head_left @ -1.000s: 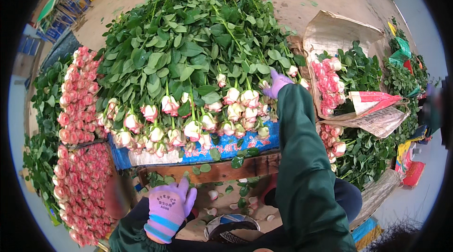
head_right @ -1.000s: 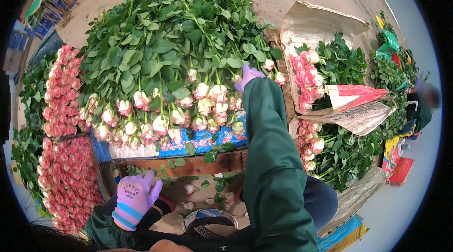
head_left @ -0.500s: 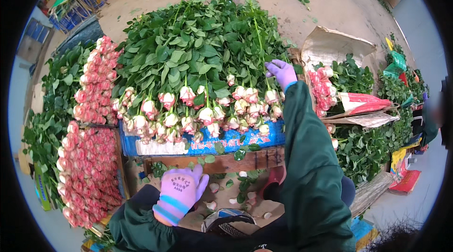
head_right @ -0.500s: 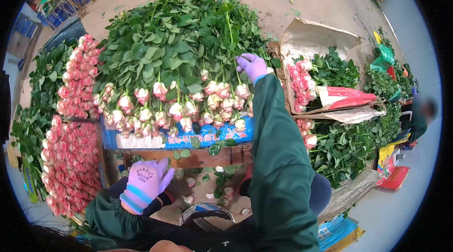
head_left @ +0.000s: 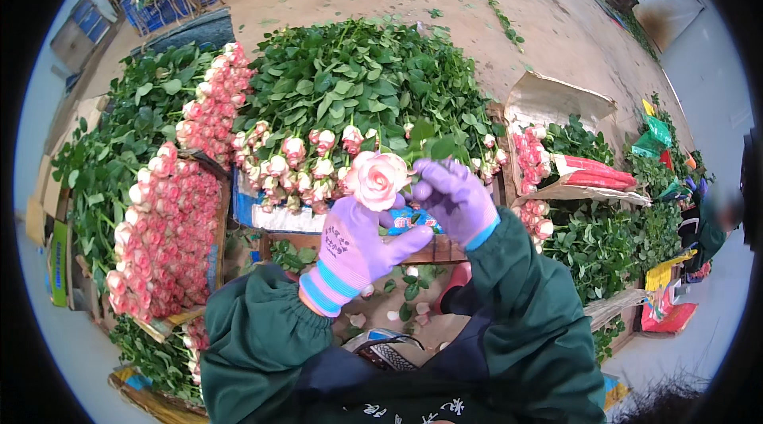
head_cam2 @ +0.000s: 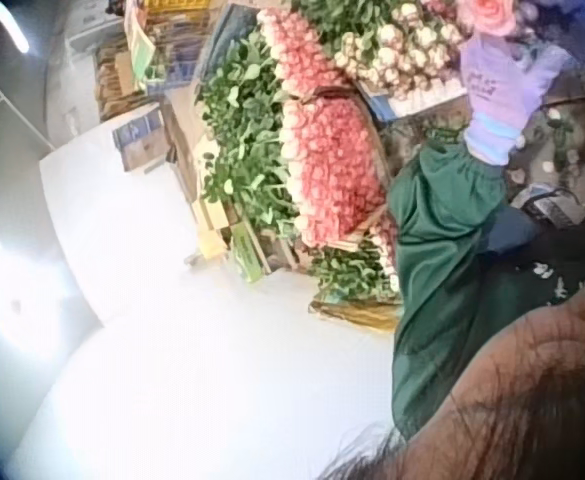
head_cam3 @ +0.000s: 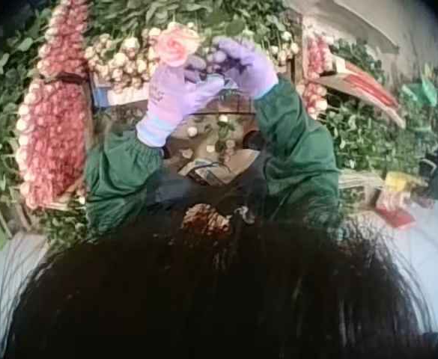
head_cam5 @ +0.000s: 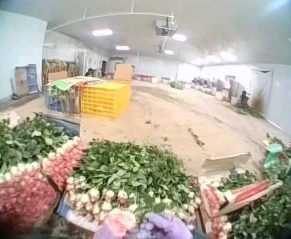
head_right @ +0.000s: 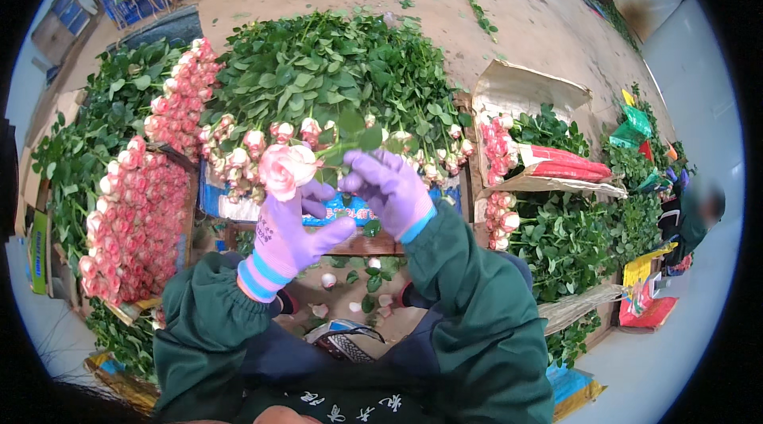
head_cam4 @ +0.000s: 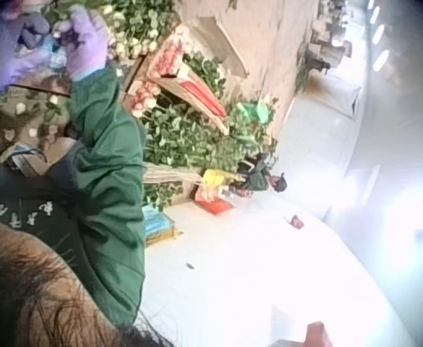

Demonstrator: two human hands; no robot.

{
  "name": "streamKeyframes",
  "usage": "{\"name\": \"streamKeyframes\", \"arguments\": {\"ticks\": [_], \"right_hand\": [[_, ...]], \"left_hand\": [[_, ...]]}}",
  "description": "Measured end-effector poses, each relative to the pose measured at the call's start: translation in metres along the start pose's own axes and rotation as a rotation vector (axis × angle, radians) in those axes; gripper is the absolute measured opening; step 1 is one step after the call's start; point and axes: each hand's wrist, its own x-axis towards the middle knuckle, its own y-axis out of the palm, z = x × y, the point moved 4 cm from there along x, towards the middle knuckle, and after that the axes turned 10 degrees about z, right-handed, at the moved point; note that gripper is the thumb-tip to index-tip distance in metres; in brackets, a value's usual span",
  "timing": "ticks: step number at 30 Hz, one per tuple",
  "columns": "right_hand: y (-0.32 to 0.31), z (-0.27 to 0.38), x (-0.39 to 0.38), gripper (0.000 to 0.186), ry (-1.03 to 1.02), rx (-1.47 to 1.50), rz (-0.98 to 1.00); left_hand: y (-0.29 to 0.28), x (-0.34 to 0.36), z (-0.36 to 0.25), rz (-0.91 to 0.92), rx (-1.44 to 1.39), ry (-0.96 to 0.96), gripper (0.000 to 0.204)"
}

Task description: The person is sitting on the floor in a flower processing area, trimming the leaves and thorns from individual pink roses. They pick up each rose, strip the lower stem, and place the cleaned flower into a blue crate.

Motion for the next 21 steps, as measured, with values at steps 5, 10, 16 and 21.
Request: {"name": "streamKeyframes", "arguments": {"ticks": [5, 10, 16, 21], "right_hand": [[0.022, -0.022, -0.023, 0.024, 0.082, -0.174, -0.073], [0.025, -0.046, -0.027, 0.023, 0.032, -0.316, 0.040], [0.016, -0.055, -0.028, 0.029, 0.118, -0.313, 0.244], [0.016, -0.055, -0.027, 0.029, 0.035, -0.459, 0.211]], "left_hand": [[-0.009, -0.017, -0.012, -0.126, -0.331, -0.033, 0.062], [-0.019, -0.019, -0.022, 0.005, -0.442, -0.255, 0.061], [-0.025, -0.027, -0.045, 0.146, -0.351, -0.103, 0.051], [-0.032, -0.032, -0.063, 0.174, -0.052, 0.223, 0.055]]}}
